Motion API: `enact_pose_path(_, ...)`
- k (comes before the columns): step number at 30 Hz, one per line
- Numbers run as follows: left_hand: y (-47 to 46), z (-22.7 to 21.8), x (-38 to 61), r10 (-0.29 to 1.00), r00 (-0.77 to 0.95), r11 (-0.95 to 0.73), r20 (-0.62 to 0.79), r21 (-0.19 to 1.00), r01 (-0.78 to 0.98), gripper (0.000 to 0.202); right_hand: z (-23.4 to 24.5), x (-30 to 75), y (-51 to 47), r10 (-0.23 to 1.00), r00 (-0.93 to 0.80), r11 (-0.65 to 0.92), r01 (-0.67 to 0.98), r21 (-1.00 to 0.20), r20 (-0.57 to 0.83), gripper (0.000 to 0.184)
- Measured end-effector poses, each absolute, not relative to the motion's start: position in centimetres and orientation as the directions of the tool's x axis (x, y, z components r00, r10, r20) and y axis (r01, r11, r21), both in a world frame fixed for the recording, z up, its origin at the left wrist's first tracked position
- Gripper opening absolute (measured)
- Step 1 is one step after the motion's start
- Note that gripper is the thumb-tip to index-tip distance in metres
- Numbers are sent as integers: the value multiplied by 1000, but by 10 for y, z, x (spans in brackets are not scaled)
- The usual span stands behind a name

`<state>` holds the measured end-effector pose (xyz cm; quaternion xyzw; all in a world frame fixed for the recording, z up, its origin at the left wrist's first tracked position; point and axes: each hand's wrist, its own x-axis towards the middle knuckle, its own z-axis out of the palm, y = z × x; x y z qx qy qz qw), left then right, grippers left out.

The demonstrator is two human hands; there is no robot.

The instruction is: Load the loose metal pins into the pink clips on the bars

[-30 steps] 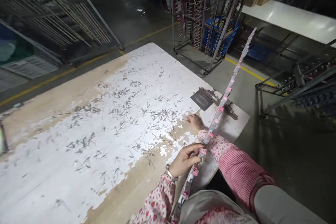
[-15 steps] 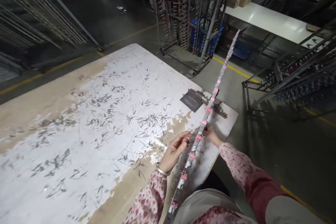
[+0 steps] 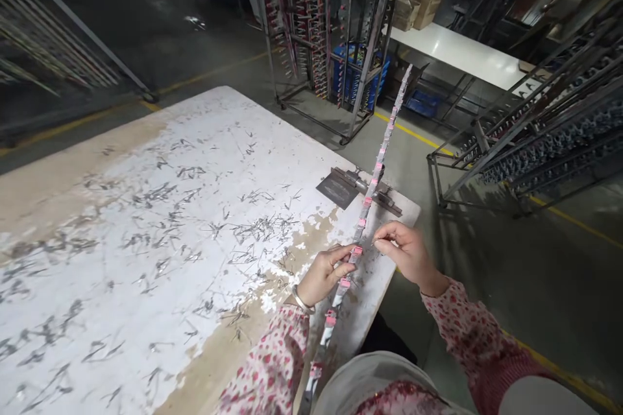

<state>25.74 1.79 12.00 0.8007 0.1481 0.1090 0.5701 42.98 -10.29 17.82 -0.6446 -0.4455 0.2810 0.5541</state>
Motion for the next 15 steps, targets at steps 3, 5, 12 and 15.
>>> enact_pose_path(3, 15, 120, 258, 396, 918, -337, 39, 935, 106, 51, 186, 426, -102, 878, 425, 40, 391, -920, 219, 6)
enact_pose_path(5, 13, 118, 259, 406, 912, -342, 49, 934, 102, 50, 189, 424, -100, 876, 398, 64, 462, -884, 272, 5)
enact_pose_path(12, 11, 117, 261, 406, 911, -336, 72, 939, 75, 49, 194, 420, -96, 878, 327, 96, 596, -797, 350, 4)
enact_pose_path(15, 11, 119, 261, 406, 912, -336, 68, 939, 79, 50, 195, 420, -96, 881, 295, 117, 622, -774, 369, 4)
